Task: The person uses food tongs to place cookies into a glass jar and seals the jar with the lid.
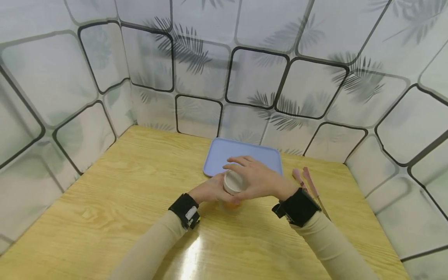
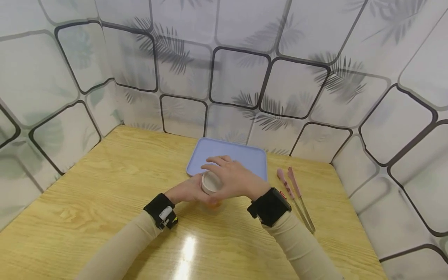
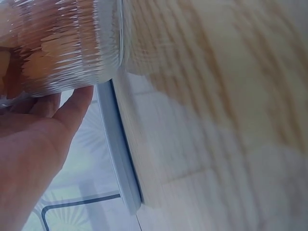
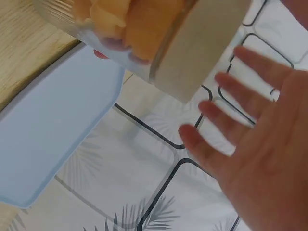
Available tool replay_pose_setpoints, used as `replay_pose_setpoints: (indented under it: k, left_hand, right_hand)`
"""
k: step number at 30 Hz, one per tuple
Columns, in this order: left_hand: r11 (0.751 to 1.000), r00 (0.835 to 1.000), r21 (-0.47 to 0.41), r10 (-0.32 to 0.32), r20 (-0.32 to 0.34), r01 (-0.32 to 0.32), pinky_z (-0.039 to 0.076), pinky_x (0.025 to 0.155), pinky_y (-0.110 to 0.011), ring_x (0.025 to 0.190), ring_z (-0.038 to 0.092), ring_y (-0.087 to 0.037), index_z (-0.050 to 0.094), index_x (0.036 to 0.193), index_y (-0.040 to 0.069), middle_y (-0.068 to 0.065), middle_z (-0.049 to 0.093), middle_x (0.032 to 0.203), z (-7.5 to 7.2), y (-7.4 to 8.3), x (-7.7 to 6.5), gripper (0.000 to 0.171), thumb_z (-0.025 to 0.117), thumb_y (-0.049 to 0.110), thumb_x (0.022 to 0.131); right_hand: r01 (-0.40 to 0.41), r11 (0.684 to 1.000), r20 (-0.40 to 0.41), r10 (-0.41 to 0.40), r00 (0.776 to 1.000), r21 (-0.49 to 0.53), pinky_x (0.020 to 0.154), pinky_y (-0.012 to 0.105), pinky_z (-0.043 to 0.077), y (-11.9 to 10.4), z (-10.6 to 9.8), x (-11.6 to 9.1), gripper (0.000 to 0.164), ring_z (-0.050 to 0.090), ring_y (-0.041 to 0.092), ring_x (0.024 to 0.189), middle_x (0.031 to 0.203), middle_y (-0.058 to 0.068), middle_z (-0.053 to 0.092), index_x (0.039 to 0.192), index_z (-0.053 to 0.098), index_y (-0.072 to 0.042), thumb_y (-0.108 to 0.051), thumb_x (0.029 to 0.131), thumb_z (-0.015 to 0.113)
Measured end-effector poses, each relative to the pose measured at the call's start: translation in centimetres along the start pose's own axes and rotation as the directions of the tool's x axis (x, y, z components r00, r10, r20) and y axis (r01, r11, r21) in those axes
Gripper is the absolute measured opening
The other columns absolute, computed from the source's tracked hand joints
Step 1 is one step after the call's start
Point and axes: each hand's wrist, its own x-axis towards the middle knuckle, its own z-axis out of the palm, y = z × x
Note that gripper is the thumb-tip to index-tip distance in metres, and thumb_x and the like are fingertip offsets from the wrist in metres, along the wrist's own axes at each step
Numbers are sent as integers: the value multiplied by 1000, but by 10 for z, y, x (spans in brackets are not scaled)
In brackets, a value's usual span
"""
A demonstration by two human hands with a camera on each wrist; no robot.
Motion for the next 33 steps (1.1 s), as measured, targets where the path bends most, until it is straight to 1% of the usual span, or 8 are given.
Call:
replay_pose_setpoints:
  k: [3, 8, 15, 22, 25, 27, 29, 33]
  left_hand:
    - [1000, 1000, -28, 15, 19, -14, 48, 101, -36, 115, 58, -19, 40, 149, 6, -13, 59, 133, 0, 1, 1, 81, 83, 6, 80]
    - [999, 998, -23, 41, 37, -40, 48, 102, -37, 118, 55, -20, 31, 156, 12, -12, 54, 137, 0, -2, 1, 91, 83, 5, 81]
    - [999, 999, -31, 34, 41, -32, 49, 99, -37, 116, 57, -21, 35, 152, 11, -12, 56, 134, 0, -3, 2, 85, 83, 7, 82]
    - [1000, 999, -6, 14, 41, -14, 51, 97, -33, 113, 58, -20, 35, 153, 6, -14, 58, 132, 1, -4, 2, 86, 83, 3, 82]
    - [1000, 999, -14, 3, 41, -3, 51, 97, -33, 114, 57, -21, 32, 155, 6, -15, 57, 133, 1, -4, 1, 88, 83, 4, 82]
    - [1000, 999, -13, 2, 39, -2, 51, 98, -34, 115, 56, -21, 30, 156, 6, -15, 56, 135, 1, -4, 1, 91, 83, 5, 82]
    - [1000, 999, -7, 7, 39, -7, 50, 100, -34, 117, 57, -21, 30, 157, 7, -14, 56, 136, 0, -4, 1, 92, 84, 6, 82]
    - [1000, 999, 14, 7, 40, -8, 49, 101, -35, 117, 59, -19, 37, 152, 7, -11, 58, 135, -2, -5, 3, 85, 85, 13, 82]
  right_hand:
    - [93, 992, 32, -96, 995, 81, 106, 55, 44, 3, -3, 1, 76, 45, 35, 138, 153, 11, 49, 145, 55, -12, -33, 79, 86]
    - [89, 989, 119, -103, 988, 121, 103, 52, 46, 1, -9, 1, 76, 50, 33, 132, 147, 10, 54, 148, 51, -9, -24, 82, 85]
    - [25, 995, 136, -38, 990, 95, 100, 47, 49, -1, -10, 1, 68, 52, 29, 128, 142, 9, 57, 146, 58, -17, -33, 85, 84]
    - [-96, 994, 50, 99, 994, -54, 77, 36, 53, -8, 0, 2, 61, 58, 22, 99, 122, 6, 62, 139, 63, -20, -50, 88, 73]
    - [-146, 985, 16, 149, 989, -92, 71, 35, 52, -10, 2, 5, 61, 58, 20, 93, 117, 5, 63, 136, 65, -21, -55, 86, 72]
    - [-156, 984, 7, 157, 988, -90, 71, 36, 53, -10, 2, 5, 63, 59, 22, 95, 119, 5, 63, 136, 65, -21, -57, 84, 73]
    - [-139, 987, 16, 140, 990, -75, 76, 40, 55, -7, 2, 5, 68, 60, 25, 105, 127, 7, 61, 140, 62, -22, -58, 83, 75]
    - [-46, 999, 46, 46, 998, 10, 96, 50, 52, 2, 3, 3, 78, 52, 32, 129, 148, 10, 52, 146, 56, -21, -54, 80, 80]
